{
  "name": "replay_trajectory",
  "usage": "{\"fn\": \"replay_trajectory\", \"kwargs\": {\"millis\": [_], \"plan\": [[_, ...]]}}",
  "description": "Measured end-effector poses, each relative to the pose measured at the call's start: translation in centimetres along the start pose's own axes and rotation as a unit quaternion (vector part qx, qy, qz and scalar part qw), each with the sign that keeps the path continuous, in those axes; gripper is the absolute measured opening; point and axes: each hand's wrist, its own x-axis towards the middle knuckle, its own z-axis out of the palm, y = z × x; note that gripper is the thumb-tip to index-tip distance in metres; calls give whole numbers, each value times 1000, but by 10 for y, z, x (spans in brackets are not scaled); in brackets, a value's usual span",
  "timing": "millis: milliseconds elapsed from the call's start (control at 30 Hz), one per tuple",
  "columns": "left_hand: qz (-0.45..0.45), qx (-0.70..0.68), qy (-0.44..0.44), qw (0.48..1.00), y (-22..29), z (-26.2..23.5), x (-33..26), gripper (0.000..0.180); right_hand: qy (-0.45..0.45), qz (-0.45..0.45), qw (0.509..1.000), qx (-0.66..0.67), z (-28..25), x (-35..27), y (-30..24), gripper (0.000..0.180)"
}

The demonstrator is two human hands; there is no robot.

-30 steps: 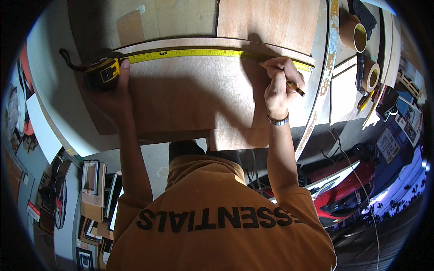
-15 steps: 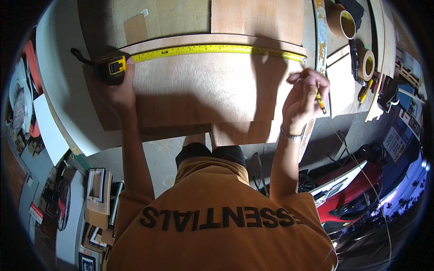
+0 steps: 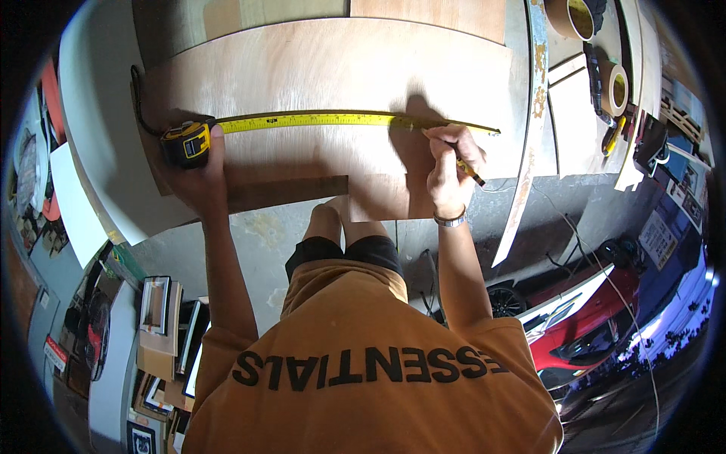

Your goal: The person measures a sheet of plywood with a tape measure, marks cut lines with a pencil, and uses a utility knife and straightedge to score and separate the sheet into smaller pieces. The process is repeated multiple times to produce several cut sections.

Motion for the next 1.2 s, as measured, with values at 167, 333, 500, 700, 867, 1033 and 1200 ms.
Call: {"fn": "replay_trajectory", "kwargs": {"millis": [167, 333, 500, 700, 867, 1033, 1200], "plan": [[12, -4, 36, 999, -1, 2, -4, 84, -6, 10, 999, 48, 10, 4, -5, 15], [-15, -47, 35, 998, 4, 3, -4, 91, -7, -19, 999, 28, 14, 5, -3, 14], [-19, -23, 25, 999, 5, 1, -4, 92, -15, -45, 999, 28, 15, 8, 2, 13], [-25, -39, 27, 999, 0, 2, -5, 95, -16, -54, 998, 30, 17, 7, 3, 13], [-20, -19, 24, 999, 0, 1, -3, 95, -18, -55, 998, 32, 17, 7, 3, 13], [-18, -21, 32, 999, 2, 1, -4, 97, -22, -51, 998, 21, 16, 7, 0, 12], [18, 39, 36, 998, -15, 3, -5, 97, -27, -45, 998, 25, 15, 4, 4, 10]]}}
